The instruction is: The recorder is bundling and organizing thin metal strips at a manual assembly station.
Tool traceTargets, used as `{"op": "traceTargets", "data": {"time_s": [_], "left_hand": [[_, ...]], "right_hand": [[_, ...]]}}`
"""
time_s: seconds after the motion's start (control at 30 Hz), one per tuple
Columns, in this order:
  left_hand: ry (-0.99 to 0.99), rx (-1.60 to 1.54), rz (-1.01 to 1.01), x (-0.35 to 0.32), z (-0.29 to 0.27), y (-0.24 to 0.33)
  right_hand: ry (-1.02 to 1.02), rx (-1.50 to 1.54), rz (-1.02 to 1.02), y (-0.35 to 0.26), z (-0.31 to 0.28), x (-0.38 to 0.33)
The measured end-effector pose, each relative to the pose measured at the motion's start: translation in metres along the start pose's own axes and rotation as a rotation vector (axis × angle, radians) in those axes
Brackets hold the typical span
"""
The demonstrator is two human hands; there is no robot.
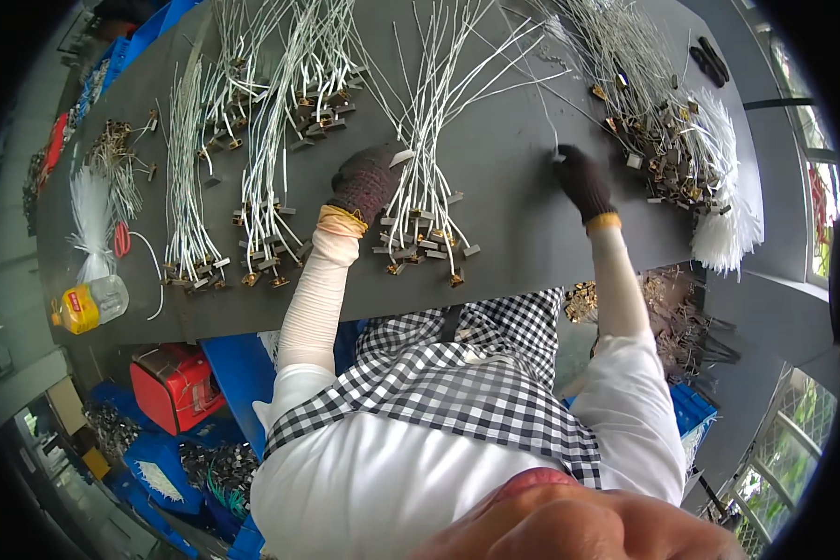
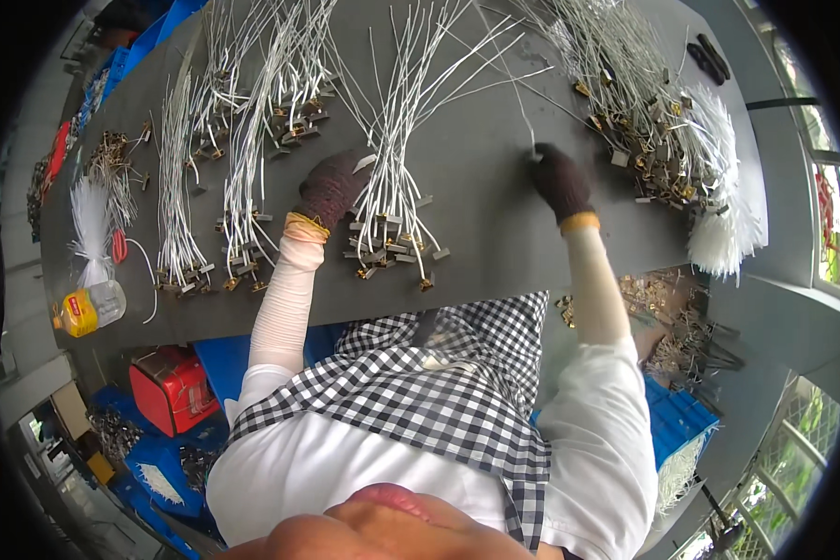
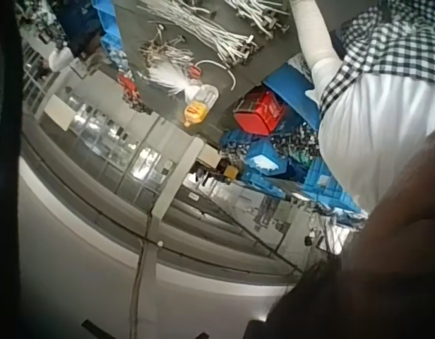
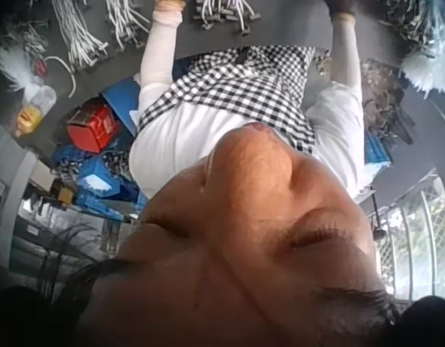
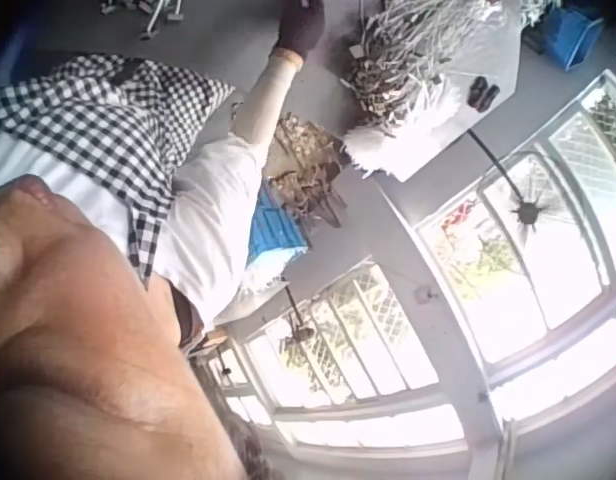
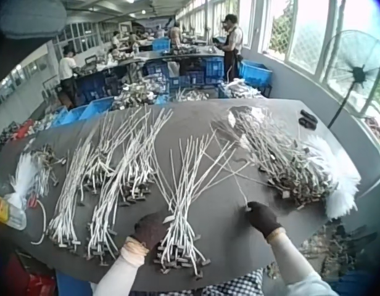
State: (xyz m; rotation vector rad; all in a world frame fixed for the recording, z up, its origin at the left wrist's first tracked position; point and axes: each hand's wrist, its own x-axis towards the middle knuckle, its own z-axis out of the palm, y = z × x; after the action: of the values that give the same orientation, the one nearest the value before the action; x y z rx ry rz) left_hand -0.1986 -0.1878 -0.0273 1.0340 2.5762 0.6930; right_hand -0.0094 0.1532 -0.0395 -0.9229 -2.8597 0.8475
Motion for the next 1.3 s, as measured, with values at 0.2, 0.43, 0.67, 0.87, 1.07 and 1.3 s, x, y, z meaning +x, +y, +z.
{"op": "traceTargets", "data": {"time_s": [0.2, 0.43, 0.67, 0.87, 1.07, 1.3], "left_hand": [[0.019, 0.058, -0.027, 0.014, 0.009, -0.017], [0.206, 0.400, 0.095, 0.021, 0.032, -0.052], [0.202, 0.005, 0.054, 0.046, 0.025, 0.007], [0.073, 0.099, -0.040, 0.054, 0.001, -0.030], [0.174, -0.027, 0.062, 0.036, -0.027, -0.070], [0.272, -0.396, 0.059, -0.032, -0.042, 0.034]], "right_hand": [[-0.368, 0.891, 0.132, -0.108, 0.027, -0.108], [-0.150, 0.112, -0.128, -0.172, 0.043, -0.119], [0.086, 0.359, -0.363, -0.159, 0.096, -0.092], [-0.194, 0.298, -0.367, -0.227, 0.114, -0.071], [-0.174, 0.353, -0.598, -0.246, 0.137, -0.057], [-0.229, 0.811, -0.361, -0.167, 0.068, -0.071]]}}
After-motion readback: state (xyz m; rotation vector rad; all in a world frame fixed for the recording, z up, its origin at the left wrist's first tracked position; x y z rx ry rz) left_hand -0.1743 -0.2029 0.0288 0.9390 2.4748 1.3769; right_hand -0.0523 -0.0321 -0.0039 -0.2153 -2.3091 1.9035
